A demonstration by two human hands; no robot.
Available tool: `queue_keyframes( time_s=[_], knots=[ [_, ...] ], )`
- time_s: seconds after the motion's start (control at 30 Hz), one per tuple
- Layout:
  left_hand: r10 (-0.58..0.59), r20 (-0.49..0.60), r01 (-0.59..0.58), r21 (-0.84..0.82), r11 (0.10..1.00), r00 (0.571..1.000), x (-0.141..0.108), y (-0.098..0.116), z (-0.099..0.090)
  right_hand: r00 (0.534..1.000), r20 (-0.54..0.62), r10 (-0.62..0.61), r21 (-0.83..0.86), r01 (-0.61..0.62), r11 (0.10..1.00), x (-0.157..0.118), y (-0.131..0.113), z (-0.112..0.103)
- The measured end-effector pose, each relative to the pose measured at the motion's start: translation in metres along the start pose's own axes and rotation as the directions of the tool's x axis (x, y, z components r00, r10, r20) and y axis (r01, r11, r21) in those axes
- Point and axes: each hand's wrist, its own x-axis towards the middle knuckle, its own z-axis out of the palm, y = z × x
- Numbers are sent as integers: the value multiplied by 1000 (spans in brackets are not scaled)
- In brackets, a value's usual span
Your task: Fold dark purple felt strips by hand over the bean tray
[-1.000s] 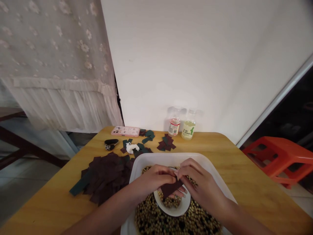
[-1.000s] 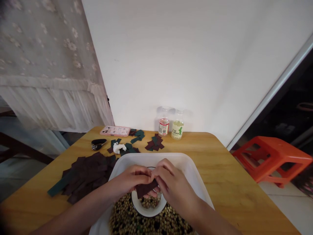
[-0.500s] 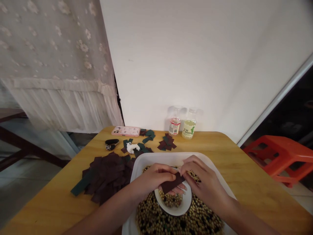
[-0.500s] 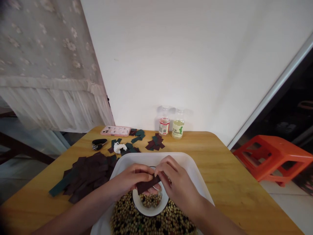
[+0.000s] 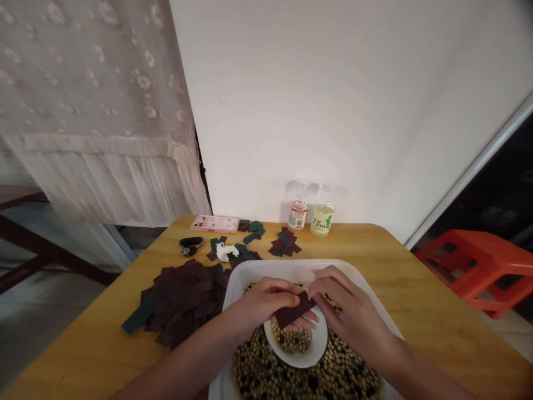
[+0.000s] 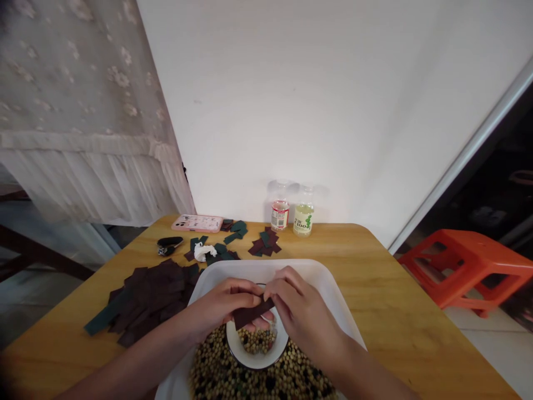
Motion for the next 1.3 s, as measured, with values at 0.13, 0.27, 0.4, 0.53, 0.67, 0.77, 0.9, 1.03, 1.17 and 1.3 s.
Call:
queue_keyframes(
  time_s=[0.13, 0.27, 0.4, 0.53, 0.67, 0.77, 0.9, 1.03, 1.17, 1.3],
  knots=[
    [11, 9, -12, 7, 1000, 1000, 1, -1, -1, 1000, 12, -3, 0, 3, 1000, 0, 1, 0],
    [10, 0, -10, 0, 1000, 1000, 1, -2, -1, 1000, -19, 17, -19, -17, 1000, -1, 0, -1],
    [6, -9, -6, 3, 1000, 1000, 0, -1, 0, 1000, -3, -3, -11, 3, 1000, -2, 0, 0],
    [15, -43, -15, 6, 1000, 999, 0, 1, 1, 1000, -29, 6, -27, -7, 1000, -1, 0, 1],
    [28, -55, -27, 22, 999, 998, 0, 1, 2, 1000, -10, -1, -27, 1, 1000, -2, -1, 0],
    [40, -59, -36, 76, 996, 997, 0, 0, 2, 999, -28, 18, -27, -18, 999, -2, -2, 0],
    [58, -106, -41, 153, 987, 993, 1, 0, 2, 1000, 6, 12, -18, -12, 1000, -2, -1, 1],
    [108, -106, -84, 214, 973, 988, 2, -1, 1, 999, 36, -3, -17, 4, 1000, -3, 0, 1],
    [121, -124, -92, 216, 972, 985, 3, -2, 0, 998, 65, -10, -12, 11, 1000, -3, 0, -1],
    [124, -143, -94, 202, 975, 982, 3, -2, 0, 993, 111, -34, -14, 35, 999, -3, 0, 0]
  ],
)
